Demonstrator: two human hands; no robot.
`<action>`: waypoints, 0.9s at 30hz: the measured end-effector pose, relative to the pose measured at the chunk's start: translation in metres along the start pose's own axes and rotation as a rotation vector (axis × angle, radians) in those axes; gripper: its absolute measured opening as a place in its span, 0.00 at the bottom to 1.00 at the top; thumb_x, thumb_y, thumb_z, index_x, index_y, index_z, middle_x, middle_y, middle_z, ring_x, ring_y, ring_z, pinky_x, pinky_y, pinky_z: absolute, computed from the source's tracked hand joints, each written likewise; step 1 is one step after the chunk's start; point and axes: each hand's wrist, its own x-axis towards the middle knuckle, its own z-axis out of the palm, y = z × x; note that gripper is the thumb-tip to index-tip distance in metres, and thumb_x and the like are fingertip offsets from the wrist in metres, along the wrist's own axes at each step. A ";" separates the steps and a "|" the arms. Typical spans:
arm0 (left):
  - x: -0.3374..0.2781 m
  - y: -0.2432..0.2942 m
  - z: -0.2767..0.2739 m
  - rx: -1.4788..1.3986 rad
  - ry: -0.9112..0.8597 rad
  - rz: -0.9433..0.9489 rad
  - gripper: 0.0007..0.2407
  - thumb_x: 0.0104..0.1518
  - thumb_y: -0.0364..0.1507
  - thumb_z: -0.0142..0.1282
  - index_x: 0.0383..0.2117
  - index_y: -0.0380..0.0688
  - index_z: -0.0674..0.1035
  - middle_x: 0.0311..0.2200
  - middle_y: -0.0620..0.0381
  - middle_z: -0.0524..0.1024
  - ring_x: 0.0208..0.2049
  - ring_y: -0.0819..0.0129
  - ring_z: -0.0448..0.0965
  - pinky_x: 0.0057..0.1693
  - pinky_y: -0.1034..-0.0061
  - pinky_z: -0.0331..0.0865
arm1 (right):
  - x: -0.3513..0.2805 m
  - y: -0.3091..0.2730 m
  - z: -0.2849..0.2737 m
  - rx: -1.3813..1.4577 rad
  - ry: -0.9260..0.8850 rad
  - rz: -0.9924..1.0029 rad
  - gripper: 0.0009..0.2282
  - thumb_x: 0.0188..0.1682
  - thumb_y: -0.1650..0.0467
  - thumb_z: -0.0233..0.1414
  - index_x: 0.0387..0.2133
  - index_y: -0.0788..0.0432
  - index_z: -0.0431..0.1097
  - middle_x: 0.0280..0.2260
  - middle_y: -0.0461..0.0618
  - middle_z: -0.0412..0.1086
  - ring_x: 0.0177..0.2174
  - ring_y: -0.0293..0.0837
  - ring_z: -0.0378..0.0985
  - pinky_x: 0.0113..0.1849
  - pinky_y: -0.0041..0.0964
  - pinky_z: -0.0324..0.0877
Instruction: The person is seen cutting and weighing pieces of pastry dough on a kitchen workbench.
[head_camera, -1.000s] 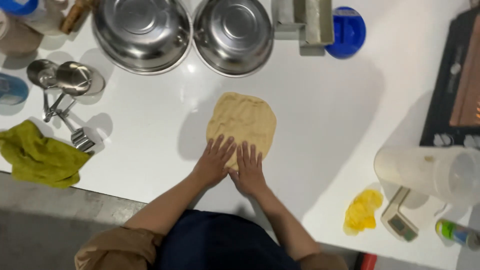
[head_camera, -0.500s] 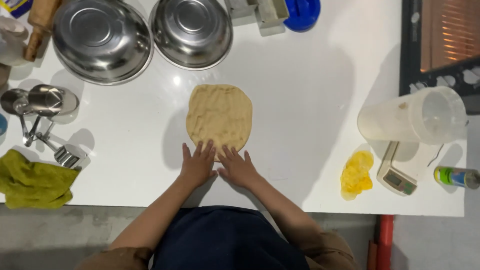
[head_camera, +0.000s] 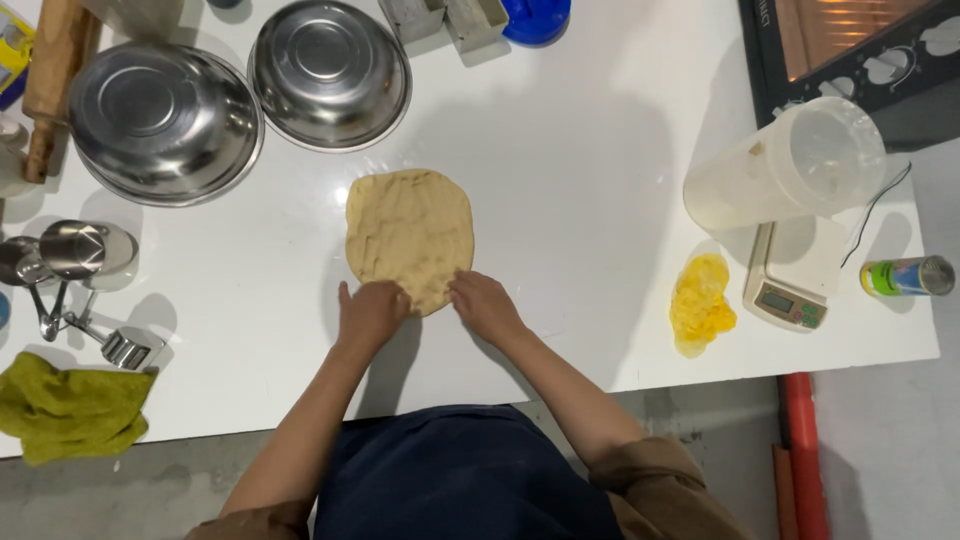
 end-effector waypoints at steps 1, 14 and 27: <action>0.029 -0.021 0.032 -0.001 0.003 -0.003 0.16 0.68 0.42 0.45 0.55 0.52 0.76 0.60 0.63 0.73 0.65 0.64 0.70 0.74 0.32 0.45 | 0.000 0.005 0.002 0.000 0.001 -0.005 0.10 0.59 0.65 0.52 0.51 0.52 0.70 0.58 0.52 0.72 0.60 0.51 0.73 0.62 0.44 0.68; 0.114 -0.063 0.069 -1.606 0.230 -0.465 0.15 0.53 0.35 0.68 0.25 0.33 0.80 0.21 0.54 0.75 0.21 0.66 0.71 0.29 0.71 0.65 | 0.055 -0.041 0.007 0.974 0.148 0.990 0.14 0.49 0.68 0.61 0.36 0.69 0.69 0.26 0.47 0.67 0.25 0.37 0.67 0.28 0.30 0.66; 0.083 -0.080 0.053 -2.066 -0.134 -0.150 0.12 0.60 0.36 0.59 0.42 0.41 0.76 0.25 0.60 0.76 0.14 0.77 0.67 0.20 0.83 0.60 | 0.043 -0.048 -0.026 1.711 0.294 0.876 0.19 0.48 0.75 0.58 0.49 0.73 0.60 0.46 0.63 0.72 0.43 0.50 0.81 0.44 0.40 0.82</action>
